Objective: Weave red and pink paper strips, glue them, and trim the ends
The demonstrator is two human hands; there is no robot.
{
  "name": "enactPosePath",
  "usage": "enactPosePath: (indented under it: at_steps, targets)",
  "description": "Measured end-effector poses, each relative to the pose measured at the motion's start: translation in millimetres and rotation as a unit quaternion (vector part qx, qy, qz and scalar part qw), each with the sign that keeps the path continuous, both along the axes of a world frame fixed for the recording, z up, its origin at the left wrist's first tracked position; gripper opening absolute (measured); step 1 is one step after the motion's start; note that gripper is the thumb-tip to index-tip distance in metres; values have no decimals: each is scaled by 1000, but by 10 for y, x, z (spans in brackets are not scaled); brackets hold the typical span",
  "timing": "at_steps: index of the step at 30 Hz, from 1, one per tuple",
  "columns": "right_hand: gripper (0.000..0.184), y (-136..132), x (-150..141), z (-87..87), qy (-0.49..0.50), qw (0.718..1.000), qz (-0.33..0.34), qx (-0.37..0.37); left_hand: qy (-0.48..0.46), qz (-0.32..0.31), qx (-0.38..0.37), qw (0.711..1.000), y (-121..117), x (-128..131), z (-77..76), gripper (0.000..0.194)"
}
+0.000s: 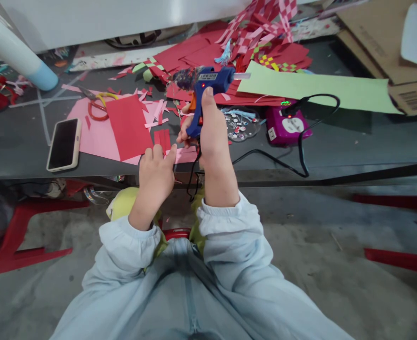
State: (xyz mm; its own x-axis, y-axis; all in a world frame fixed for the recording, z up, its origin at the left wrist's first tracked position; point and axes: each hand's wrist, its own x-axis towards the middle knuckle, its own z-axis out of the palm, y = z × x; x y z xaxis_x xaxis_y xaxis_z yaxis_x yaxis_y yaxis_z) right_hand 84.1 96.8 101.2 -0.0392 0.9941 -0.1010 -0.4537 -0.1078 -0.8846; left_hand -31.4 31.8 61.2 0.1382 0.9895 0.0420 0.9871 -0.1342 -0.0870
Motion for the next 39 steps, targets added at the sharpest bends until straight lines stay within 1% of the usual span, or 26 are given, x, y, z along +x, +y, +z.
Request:
enactPosePath:
  at_steps: [3, 7, 10, 13, 20, 25, 29, 34, 39]
  targets:
    - [46, -18, 7, 17, -5, 1000, 8, -1, -9, -4, 3, 1000, -13, -8, 11, 53]
    - [49, 7, -6, -24, -1, 1000, -7, -1, -9, -16, -13, 1000, -51, -23, 39, 54]
    - [53, 25, -7, -46, 2, 1000, -10, 2, -8, -29, -13, 999, -67, -40, 33, 59]
    - [51, 24, 7, -29, -4, 1000, -2, -8, -3, -23, -3, 1000, -59, -42, 11, 64]
    - [47, 12, 24, 23, -23, 999, 6, -29, 3, -18, -14, 1000, -55, -21, -5, 57]
    - [48, -7, 18, 19, -23, 1000, 8, -9, 1, -19, -18, 1000, -77, -26, 32, 56]
    - [52, 7, -2, -5, -21, 1000, -12, -13, -11, -29, -42, 999, -102, -27, 72, 58]
    - [52, -3, 19, 1, -28, 1000, 6, 0, 3, -56, -31, 998, -135, -16, 52, 63]
    - [52, -28, 27, 15, -18, 1000, 9, 7, 15, -28, -33, 999, -125, 27, 49, 59]
